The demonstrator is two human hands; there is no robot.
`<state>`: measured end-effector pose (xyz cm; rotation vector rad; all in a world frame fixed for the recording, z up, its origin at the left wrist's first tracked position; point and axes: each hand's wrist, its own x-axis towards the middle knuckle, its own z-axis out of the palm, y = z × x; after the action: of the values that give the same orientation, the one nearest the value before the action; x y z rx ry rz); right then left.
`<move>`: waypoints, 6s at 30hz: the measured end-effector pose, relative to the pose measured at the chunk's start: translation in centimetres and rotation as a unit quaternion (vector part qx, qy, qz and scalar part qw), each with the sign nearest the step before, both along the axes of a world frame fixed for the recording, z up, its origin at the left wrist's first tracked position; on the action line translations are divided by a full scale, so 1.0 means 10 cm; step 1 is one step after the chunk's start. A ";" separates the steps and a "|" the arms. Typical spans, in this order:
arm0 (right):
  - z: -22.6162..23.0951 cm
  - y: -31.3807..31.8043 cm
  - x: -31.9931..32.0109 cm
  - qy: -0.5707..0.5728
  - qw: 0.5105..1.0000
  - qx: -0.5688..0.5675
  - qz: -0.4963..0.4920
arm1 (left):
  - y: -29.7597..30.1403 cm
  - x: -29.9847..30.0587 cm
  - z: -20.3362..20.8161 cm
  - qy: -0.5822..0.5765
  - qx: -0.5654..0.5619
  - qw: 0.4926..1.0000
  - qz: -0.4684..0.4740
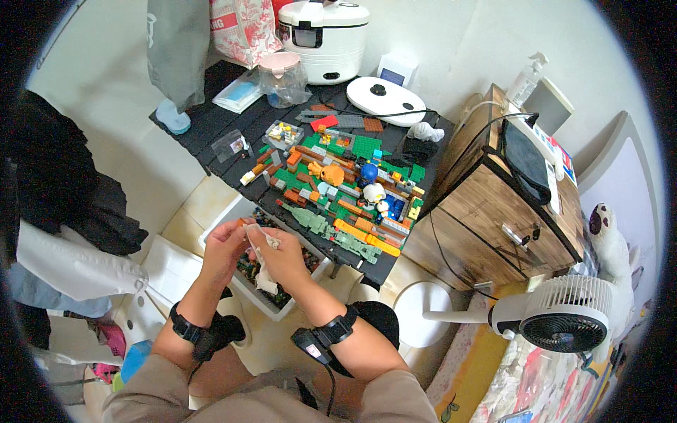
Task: The person cleans plastic building blocks one by one with a cloth and then places them onto a baseplate on a table.
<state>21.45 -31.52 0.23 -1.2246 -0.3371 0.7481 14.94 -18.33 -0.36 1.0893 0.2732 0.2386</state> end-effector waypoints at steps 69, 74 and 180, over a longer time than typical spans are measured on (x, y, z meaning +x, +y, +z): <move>0.04 -0.87 -0.02 -0.231 0.969 -0.034 -0.080 | -0.21 1.55 0.70 0.071 0.760 0.644 0.049; -0.11 -0.77 -0.02 -0.222 0.974 -0.047 -0.030 | -0.06 1.33 0.80 -0.123 0.712 0.671 0.169; -0.27 0.03 -0.15 -0.038 0.987 -0.139 0.066 | 0.11 -0.44 -0.19 -0.072 0.507 0.859 -0.019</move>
<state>19.91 -31.23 -2.51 -1.5084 -0.3878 0.8846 10.53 -17.23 -2.30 2.1123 -0.0413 0.4488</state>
